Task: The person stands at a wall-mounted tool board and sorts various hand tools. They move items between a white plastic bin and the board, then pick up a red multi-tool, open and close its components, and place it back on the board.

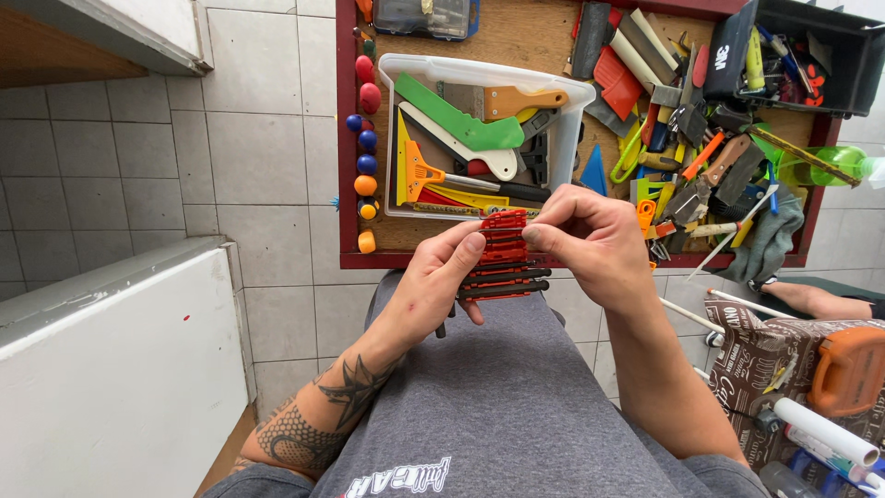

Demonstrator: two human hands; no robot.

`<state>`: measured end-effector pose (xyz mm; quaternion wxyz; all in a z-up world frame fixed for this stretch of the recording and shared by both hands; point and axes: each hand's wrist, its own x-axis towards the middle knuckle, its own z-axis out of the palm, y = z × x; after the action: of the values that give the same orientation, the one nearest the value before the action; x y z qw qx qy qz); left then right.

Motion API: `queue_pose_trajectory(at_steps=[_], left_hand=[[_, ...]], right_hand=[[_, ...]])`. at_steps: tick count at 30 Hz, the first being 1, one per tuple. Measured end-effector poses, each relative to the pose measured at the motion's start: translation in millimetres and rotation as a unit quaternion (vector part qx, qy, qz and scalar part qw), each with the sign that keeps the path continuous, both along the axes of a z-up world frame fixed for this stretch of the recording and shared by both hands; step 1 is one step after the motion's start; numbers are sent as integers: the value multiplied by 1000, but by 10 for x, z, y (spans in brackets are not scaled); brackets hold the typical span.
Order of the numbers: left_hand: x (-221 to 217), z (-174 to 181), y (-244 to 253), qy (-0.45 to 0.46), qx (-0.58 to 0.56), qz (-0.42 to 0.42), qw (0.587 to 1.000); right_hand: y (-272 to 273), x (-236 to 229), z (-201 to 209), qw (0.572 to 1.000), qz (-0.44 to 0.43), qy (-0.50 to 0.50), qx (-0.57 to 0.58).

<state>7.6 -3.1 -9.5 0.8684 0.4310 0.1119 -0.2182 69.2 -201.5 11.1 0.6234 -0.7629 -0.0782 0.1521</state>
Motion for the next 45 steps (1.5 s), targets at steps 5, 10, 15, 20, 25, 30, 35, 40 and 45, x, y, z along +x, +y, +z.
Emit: queue_pose_trajectory(at_steps=[5,10,15,20,25,30,35,40,45], left_hand=[[-1,-15,14,-1,9,-5,1000],[-2,-30,5,-2,15,-4,1000],[7,-2,16,-2,18,6,1000],[-23,-59,-8,-2,13,2,1000],[-40,-67,-34,-3,12,3,1000],[-20,-15,-45,-8,-35,31,999],[-59,-165,44,-5,-29,26,999],[-45,-149,80,9,-36,52,998],[77,3,206,56,30,-13,998]], right_hand=[[49,30,-10,999,-3,49,21],[176,5,121,992,-6,99,77],[88,-28,12,990,3,110,87],[128,-41,133,993,7,100,55],[153,-40,202,994,11,95,51],[135,-28,140,995,-2,84,53],[-178,16,-119,995,-43,73,46],[-612,120,-138,993,-118,10,-1],[-1171,149,105,967,-246,-32,-63]])
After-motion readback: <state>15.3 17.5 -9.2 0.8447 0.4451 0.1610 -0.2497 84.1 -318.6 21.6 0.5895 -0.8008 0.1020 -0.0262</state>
